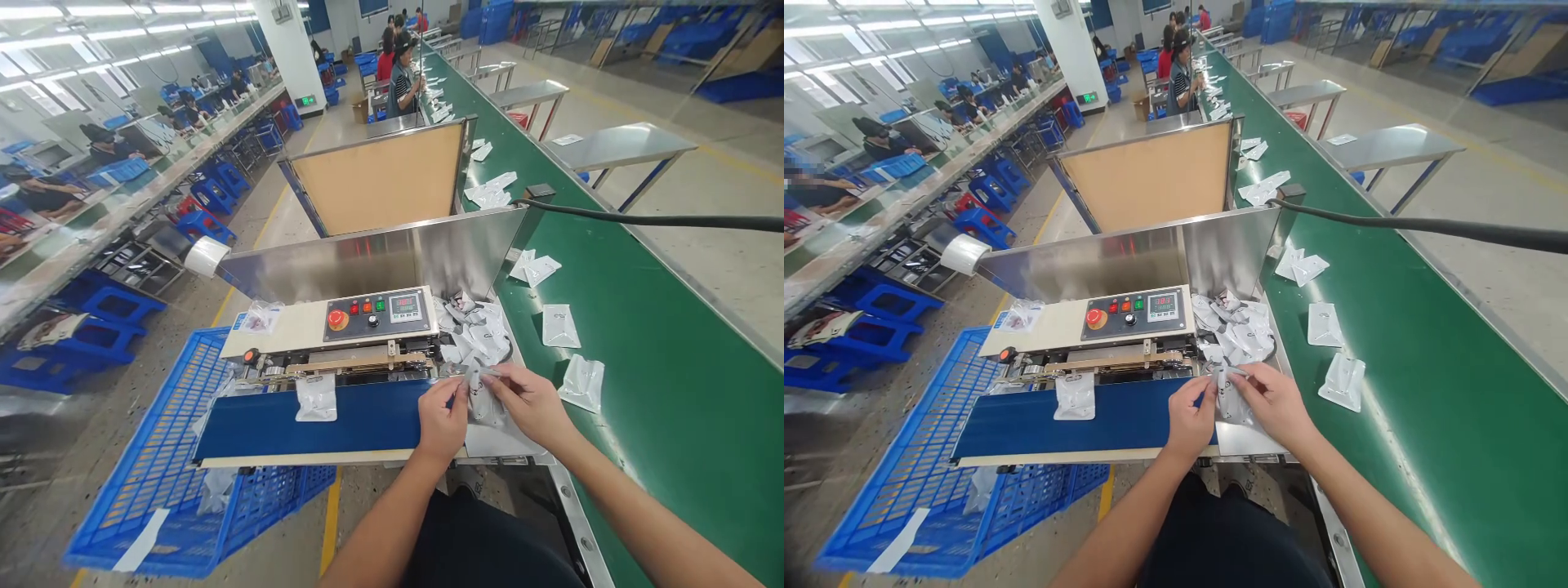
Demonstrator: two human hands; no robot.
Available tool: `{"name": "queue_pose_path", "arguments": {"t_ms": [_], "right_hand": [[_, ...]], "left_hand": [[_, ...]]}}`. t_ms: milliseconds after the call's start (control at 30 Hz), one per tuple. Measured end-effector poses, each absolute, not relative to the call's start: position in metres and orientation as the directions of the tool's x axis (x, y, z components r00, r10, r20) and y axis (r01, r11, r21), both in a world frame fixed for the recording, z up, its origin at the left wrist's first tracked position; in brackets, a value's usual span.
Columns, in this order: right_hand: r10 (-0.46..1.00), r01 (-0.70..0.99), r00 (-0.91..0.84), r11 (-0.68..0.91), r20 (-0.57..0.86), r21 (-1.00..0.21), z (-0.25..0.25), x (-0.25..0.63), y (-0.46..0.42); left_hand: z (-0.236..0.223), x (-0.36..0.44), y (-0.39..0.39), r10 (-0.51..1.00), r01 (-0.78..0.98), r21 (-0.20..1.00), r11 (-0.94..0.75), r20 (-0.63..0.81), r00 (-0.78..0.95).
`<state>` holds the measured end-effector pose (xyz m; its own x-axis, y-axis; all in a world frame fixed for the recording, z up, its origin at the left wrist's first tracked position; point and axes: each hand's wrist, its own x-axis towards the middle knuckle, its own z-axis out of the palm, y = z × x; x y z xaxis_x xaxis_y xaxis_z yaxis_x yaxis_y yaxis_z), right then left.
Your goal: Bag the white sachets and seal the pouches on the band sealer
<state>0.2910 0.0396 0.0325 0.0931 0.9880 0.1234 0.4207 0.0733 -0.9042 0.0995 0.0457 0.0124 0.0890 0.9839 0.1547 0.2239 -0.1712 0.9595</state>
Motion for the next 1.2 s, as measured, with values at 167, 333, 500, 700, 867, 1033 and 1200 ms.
{"name": "queue_pose_path", "arguments": {"t_ms": [167, 333, 500, 700, 867, 1033, 1200], "right_hand": [[0.873, -0.014, 0.282, -0.410, -0.398, -0.912, 0.001, 0.282, 0.052], [0.832, -0.048, 0.157, -0.531, -0.532, -0.846, -0.013, 0.255, 0.084], [0.900, 0.410, 0.331, -0.407, -0.283, -0.816, -0.037, 0.294, 0.128], [0.866, 0.718, 0.421, -0.500, -0.270, -0.484, -0.073, 0.352, 0.179], [0.954, 0.731, 0.298, -0.213, 0.021, -0.649, -0.036, 0.341, 0.149], [0.959, 0.527, 0.207, 0.056, 0.192, -0.848, 0.020, 0.302, 0.074], [0.976, 0.237, 0.216, -0.078, -0.026, -0.968, 0.026, 0.270, 0.026]], "left_hand": [[-0.016, 0.095, 0.048, 0.930, 0.025, 0.936, 0.352, -0.347, -0.118], [-0.036, 0.073, 0.069, 0.843, -0.108, 0.876, 0.470, -0.482, -0.240], [-0.034, 0.025, 0.068, 0.842, -0.079, 0.916, 0.394, -0.394, -0.369], [-0.015, -0.012, 0.023, 0.770, 0.149, 0.971, 0.186, -0.050, -0.636], [-0.004, 0.025, 0.014, 0.924, 0.234, 0.972, -0.013, 0.101, -0.369], [0.003, 0.081, 0.040, 0.978, 0.308, 0.934, -0.182, 0.206, -0.046], [0.017, 0.102, 0.045, 0.973, 0.249, 0.949, -0.194, 0.154, 0.173]]}}
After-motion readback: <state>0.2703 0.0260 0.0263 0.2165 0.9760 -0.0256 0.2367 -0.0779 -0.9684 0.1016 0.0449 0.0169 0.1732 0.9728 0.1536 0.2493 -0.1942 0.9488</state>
